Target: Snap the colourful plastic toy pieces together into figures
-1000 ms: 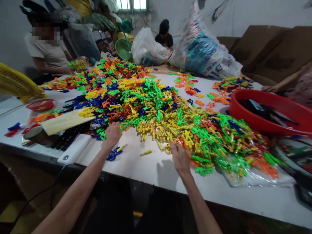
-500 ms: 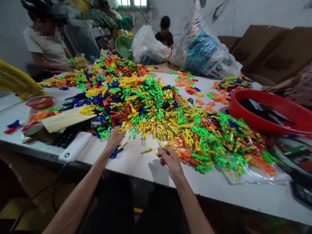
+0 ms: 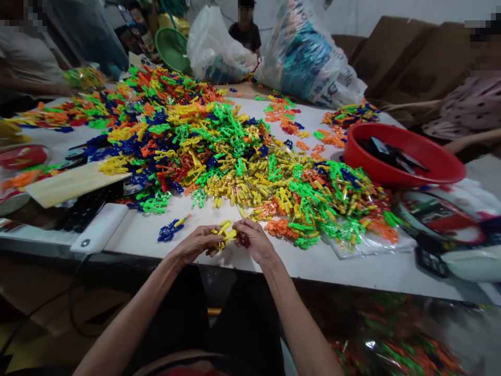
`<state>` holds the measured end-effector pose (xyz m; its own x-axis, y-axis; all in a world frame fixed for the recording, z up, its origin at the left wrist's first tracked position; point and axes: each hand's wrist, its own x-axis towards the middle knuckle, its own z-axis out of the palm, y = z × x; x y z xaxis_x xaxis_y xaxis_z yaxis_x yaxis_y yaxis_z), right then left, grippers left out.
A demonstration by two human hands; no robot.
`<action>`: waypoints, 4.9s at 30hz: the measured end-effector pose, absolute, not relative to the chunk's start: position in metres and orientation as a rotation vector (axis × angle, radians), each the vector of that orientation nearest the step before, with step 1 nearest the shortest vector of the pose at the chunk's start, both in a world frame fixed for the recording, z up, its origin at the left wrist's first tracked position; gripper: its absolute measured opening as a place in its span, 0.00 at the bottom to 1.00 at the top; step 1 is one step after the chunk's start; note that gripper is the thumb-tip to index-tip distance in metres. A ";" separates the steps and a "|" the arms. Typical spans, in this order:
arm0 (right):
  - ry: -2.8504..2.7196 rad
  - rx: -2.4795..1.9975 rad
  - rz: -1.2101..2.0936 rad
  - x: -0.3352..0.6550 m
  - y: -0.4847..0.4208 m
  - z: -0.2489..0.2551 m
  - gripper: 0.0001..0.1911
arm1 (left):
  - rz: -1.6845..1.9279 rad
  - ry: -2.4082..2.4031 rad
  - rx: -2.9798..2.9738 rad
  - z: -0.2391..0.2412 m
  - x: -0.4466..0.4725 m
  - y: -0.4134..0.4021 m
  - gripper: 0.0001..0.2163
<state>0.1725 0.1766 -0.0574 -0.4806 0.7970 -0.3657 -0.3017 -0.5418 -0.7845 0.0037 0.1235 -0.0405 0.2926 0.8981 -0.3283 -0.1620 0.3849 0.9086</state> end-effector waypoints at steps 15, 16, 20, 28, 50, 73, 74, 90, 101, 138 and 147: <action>-0.816 -0.870 2.055 0.174 0.169 -0.057 0.12 | 0.927 0.947 0.681 -0.050 0.015 0.121 0.12; -0.833 -0.864 2.061 0.175 0.169 -0.057 0.12 | 0.934 0.931 0.676 -0.051 0.015 0.120 0.12; -0.838 -0.860 2.065 0.177 0.171 -0.057 0.12 | 0.974 0.903 0.662 -0.053 0.016 0.119 0.11; -0.860 -0.925 2.053 0.173 0.166 -0.054 0.14 | 0.951 0.914 0.700 -0.050 0.016 0.119 0.14; -1.462 -1.562 0.100 0.294 0.255 -0.010 0.21 | 0.369 2.550 1.833 -0.035 -0.129 0.118 0.17; -1.148 -1.118 1.926 0.141 0.181 -0.051 0.16 | 1.036 1.174 0.704 -0.056 -0.019 0.097 0.16; -1.117 -1.087 1.948 0.142 0.178 -0.048 0.18 | 1.027 1.150 0.704 -0.055 -0.017 0.098 0.17; -0.992 -0.986 2.160 0.162 0.164 -0.049 0.13 | 0.956 1.129 0.727 -0.057 -0.004 0.098 0.16; -1.263 -1.023 2.104 0.185 0.167 -0.049 0.11 | 0.746 1.056 0.851 -0.051 -0.004 0.111 0.15; -2.273 -1.626 0.490 0.171 0.222 -0.061 0.06 | 1.343 1.193 0.351 -0.052 -0.018 0.160 0.16; -1.392 -1.535 1.015 0.218 0.205 -0.075 0.07 | 1.322 1.117 0.131 -0.059 0.005 0.148 0.08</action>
<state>0.2180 0.2052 -0.0755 0.0686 0.9968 -0.0421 0.3449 -0.0632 -0.9365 0.0050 0.1476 -0.0592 -0.1580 0.8079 -0.5678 -0.6945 0.3178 0.6455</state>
